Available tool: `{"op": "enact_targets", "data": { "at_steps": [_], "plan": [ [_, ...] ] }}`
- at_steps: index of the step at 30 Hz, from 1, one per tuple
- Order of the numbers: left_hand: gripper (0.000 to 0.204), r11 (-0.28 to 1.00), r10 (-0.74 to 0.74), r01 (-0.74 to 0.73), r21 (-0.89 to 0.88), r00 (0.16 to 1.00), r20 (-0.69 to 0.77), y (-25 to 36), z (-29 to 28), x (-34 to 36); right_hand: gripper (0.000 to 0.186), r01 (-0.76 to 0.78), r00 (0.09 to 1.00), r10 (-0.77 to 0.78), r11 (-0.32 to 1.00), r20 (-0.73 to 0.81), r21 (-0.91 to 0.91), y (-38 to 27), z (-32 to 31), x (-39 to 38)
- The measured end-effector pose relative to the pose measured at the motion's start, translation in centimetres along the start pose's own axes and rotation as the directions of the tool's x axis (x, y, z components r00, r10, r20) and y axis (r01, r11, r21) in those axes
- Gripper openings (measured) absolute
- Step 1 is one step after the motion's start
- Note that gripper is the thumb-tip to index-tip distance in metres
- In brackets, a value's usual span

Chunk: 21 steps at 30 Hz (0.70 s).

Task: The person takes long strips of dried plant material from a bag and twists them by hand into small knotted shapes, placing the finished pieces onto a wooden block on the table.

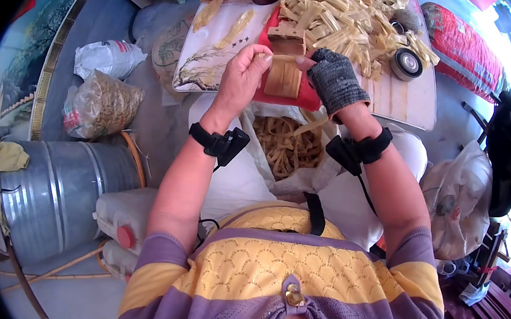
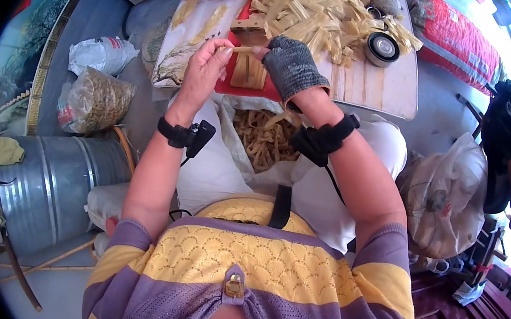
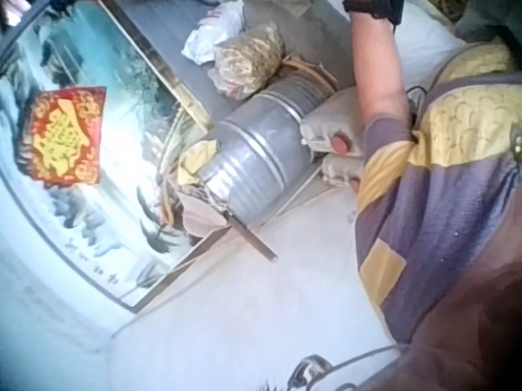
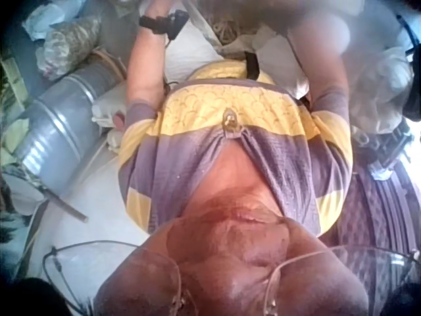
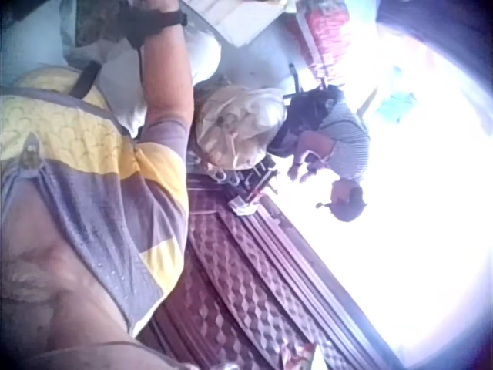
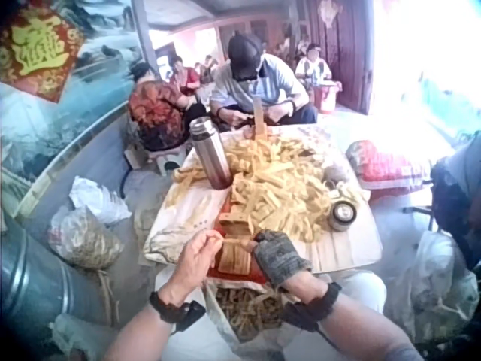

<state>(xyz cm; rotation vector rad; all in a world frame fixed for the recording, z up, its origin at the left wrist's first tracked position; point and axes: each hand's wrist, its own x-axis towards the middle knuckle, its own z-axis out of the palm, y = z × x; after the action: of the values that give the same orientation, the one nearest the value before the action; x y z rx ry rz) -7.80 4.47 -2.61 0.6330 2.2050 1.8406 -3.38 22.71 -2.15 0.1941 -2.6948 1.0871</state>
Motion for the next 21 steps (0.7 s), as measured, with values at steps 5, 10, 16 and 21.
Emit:
{"op": "enact_targets", "data": {
  "at_steps": [5, 10, 16, 21],
  "plan": [
    [0.014, 0.993, -0.097, 0.098, 0.063, 0.995, -0.011, -0.2, 0.2, 1.4, 0.033, 0.165, 0.974, -0.183, 0.977, -0.13, -0.136, 1.8, 1.7, 1.0],
    [0.017, 0.841, 0.093, -0.021, 0.541, 0.99, -0.107, -2.9, 0.1, 2.0, 0.03, -0.084, 0.996, 0.081, 0.983, -0.021, -0.166, 2.9, 2.5, 1.5],
    [0.018, 0.851, 0.105, -0.058, 0.522, 0.993, -0.062, -0.6, -0.4, -3.4, 0.023, -0.218, 0.976, 0.218, 0.976, 0.016, 0.013, 0.1, 0.1, -1.7],
    [0.032, 0.83, -0.387, 0.466, -0.306, 0.877, 0.285, 0.3, 2.0, -7.7, 0.018, 0.489, 0.869, -0.491, 0.871, -0.06, -0.046, -4.3, -0.5, -3.2]
  ]
}}
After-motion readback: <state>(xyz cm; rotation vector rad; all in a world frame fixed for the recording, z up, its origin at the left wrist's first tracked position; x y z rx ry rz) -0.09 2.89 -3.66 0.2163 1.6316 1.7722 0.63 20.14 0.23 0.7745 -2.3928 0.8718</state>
